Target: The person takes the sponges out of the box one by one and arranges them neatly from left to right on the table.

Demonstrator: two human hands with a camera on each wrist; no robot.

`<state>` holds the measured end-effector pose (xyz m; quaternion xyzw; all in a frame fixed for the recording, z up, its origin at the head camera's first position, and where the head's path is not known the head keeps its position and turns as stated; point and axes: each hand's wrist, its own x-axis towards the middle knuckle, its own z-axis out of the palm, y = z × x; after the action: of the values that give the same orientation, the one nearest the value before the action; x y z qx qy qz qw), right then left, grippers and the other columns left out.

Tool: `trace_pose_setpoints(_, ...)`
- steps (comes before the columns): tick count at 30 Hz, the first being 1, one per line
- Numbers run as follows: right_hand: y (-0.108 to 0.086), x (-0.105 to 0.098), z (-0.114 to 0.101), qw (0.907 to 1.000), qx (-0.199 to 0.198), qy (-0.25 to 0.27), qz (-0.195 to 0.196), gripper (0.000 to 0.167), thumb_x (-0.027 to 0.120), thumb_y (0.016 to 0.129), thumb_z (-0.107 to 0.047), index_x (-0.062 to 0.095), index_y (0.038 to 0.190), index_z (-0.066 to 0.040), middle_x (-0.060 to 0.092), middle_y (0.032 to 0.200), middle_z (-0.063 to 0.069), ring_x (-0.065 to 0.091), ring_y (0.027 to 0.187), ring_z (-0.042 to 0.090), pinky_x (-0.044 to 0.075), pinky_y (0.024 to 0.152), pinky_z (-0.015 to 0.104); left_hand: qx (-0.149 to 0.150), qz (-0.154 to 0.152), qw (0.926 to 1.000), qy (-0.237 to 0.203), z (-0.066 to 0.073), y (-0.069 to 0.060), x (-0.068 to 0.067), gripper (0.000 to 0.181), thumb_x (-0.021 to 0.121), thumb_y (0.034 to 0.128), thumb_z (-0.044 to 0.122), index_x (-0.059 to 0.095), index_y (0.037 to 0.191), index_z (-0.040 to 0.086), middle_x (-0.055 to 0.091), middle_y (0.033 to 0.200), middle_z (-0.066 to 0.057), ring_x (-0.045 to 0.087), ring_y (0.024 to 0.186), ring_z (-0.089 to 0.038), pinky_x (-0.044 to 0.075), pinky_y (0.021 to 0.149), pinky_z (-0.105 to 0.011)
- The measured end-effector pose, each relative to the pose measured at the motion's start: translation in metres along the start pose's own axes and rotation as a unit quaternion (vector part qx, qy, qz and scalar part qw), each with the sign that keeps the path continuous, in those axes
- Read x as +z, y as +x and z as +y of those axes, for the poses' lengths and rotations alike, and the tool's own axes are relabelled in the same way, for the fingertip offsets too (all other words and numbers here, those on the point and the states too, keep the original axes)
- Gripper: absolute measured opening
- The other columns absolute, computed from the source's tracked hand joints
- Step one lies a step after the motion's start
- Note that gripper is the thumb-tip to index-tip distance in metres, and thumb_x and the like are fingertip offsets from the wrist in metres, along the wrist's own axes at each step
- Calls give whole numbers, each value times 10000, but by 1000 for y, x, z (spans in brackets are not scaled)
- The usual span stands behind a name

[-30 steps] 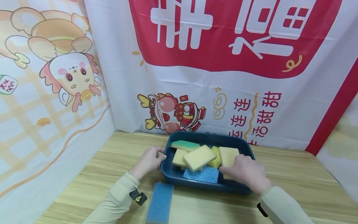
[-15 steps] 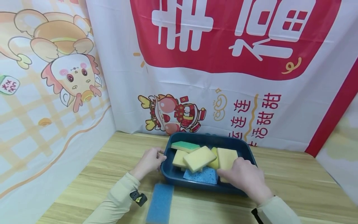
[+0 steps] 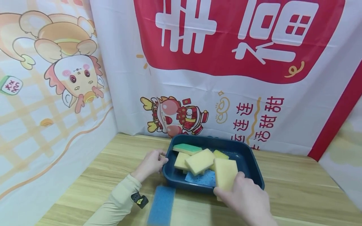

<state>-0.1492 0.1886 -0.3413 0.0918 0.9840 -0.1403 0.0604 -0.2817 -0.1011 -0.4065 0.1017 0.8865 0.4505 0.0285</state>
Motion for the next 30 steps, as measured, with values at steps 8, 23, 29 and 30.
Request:
trace_pose_setpoints(8,-14,13,-17,9999,-27,42,-101,953,711,691,-694,502,1131,126,533,733,92,519,615,195,456,542,357,-51,-6,10000,32,-4,0,0,295,592,992,99,589,1239,-63,608,632,-53,552,476,-170,428,446,-281)
trace_pose_setpoints(23,-38,50,-52,9980,48,-206,-601,790,722,652,-715,557,968,-11,503,699,68,501,591,214,442,566,394,-144,-73,9999,7,1,0,-1,302,583,998,114,584,1252,-50,601,623,-57,535,464,-166,403,438,-269)
trace_pose_setpoints(29,-48,60,-58,9966,-90,-389,-726,818,695,637,-776,571,965,-37,505,710,62,492,584,224,466,579,411,-187,-112,9998,9,1,0,0,312,582,1000,122,576,1265,-43,600,631,-58,542,472,-173,409,440,-272)
trace_pose_setpoints(30,-49,62,-59,9964,-127,-404,-728,829,689,640,-782,572,972,-32,506,714,65,491,585,228,470,579,417,-199,-115,9997,18,1,0,0,314,581,1001,125,576,1268,-41,600,631,-59,542,471,-174,407,438,-271)
